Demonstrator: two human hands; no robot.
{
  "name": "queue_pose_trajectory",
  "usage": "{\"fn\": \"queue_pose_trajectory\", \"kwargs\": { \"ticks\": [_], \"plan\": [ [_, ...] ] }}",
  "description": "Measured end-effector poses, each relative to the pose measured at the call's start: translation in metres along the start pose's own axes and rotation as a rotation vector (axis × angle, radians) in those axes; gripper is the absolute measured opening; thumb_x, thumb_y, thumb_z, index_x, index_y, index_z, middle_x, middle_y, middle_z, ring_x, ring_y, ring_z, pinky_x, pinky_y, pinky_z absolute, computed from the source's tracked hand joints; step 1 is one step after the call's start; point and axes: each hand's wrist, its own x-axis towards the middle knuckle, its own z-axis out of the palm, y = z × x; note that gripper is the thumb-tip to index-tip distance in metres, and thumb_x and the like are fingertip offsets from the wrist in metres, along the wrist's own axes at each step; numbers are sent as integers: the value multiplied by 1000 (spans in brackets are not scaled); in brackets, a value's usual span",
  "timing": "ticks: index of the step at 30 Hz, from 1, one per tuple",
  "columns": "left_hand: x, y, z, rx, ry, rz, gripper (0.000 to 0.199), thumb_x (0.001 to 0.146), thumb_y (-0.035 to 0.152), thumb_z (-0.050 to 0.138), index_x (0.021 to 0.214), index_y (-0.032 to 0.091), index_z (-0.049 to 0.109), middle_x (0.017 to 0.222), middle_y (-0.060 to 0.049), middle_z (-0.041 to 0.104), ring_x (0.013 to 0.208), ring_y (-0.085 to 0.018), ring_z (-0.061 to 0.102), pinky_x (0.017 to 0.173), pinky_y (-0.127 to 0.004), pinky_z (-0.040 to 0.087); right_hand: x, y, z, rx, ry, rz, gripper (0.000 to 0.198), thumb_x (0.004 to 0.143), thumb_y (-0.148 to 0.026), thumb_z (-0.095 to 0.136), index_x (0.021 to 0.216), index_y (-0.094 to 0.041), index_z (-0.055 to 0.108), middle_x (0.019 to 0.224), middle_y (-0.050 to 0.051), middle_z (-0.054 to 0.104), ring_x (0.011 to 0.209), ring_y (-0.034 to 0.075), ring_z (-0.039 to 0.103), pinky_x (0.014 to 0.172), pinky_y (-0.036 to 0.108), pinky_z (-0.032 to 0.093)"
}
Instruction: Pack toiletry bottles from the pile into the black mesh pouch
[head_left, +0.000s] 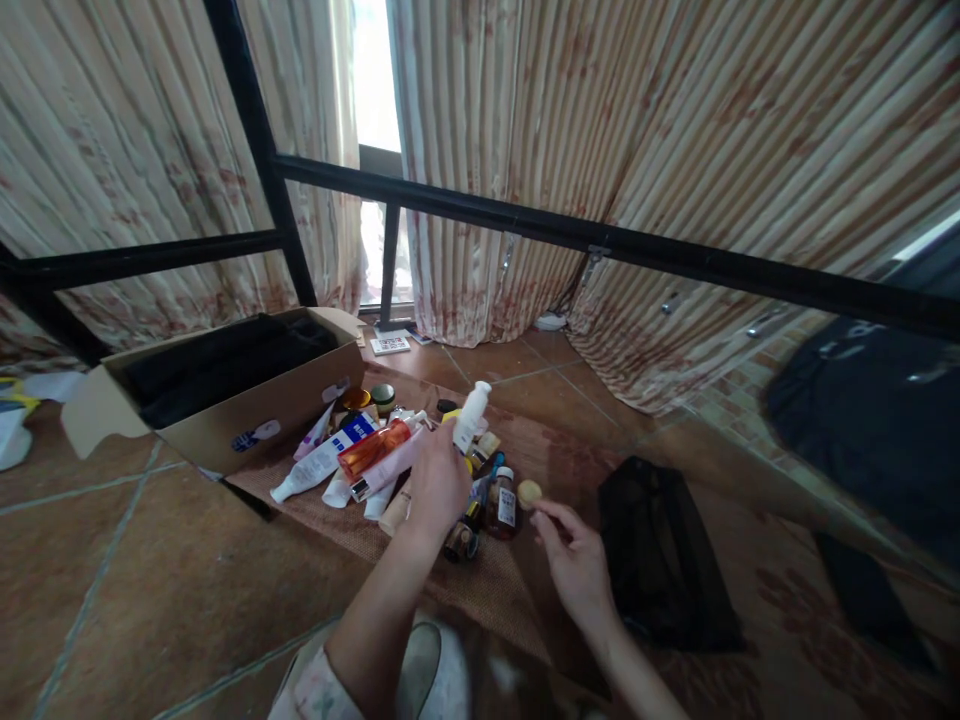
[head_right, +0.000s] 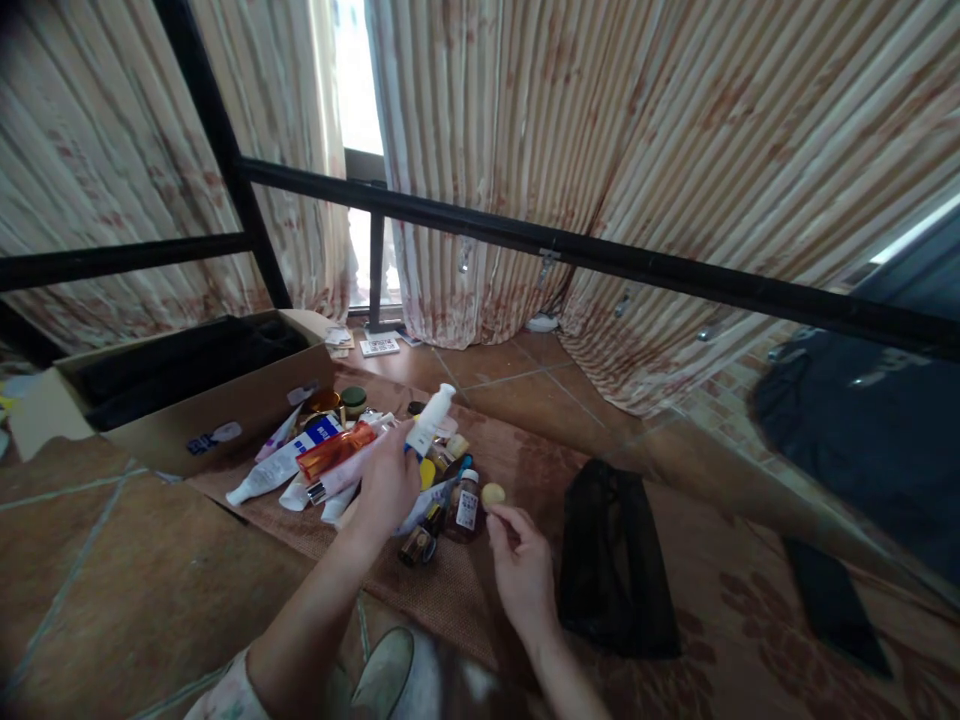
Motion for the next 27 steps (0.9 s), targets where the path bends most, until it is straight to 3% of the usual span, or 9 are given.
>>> {"fn": "queue_pose_trajectory", "kwargs": {
  "ticks": [2,7,11,16,22,24,27],
  "plan": [
    [-13,12,11,-139,-54,36,43,88,10,40,130,13,49,124,-16,61,117,-28,57,102,-42,42,6,-7,-4,85,1,71,39,82,-50,61,104,-19,70,97,8,72,82,22,68,68,35,57],
    [-58,43,51,-536,-357,-16,37,87,12,44,122,19,53,113,-8,66,103,-20,63,94,-34,49,9,-13,-9,300,59,226,49,78,-54,64,109,-16,67,96,8,73,81,23,68,67,33,54],
    [-72,53,63,-579,-476,-5,35,87,14,46,119,21,56,108,-5,67,98,-18,63,91,-31,49,5,-11,-13,349,103,283,47,75,-54,68,102,-15,67,87,5,74,76,22,66,67,31,51],
    [-55,51,57,-589,-499,63,27,92,32,47,105,19,66,86,-2,67,77,-16,61,72,-27,49,3,-21,-21,299,86,170,39,81,-50,62,100,-16,66,91,5,73,80,21,65,73,31,51],
    [-50,52,64,-670,-410,20,32,92,38,47,101,16,68,84,-3,68,78,-16,60,71,-26,48,-9,-47,-42,244,127,79,34,86,-48,57,100,-18,64,88,3,72,72,17,62,69,29,50],
    [-53,53,69,-677,-424,15,32,92,39,48,103,16,66,83,-3,65,74,-16,59,68,-26,48,-12,-59,-57,233,204,35,32,85,-46,59,102,-18,63,91,4,73,73,17,64,73,30,51],
    [-60,58,78,-726,-476,-15,36,91,43,49,111,15,61,83,-3,61,70,-15,58,63,-26,47,-11,-75,-89,179,512,-81,32,82,-43,64,102,-19,63,91,5,74,77,19,67,75,32,51]
  ]
}}
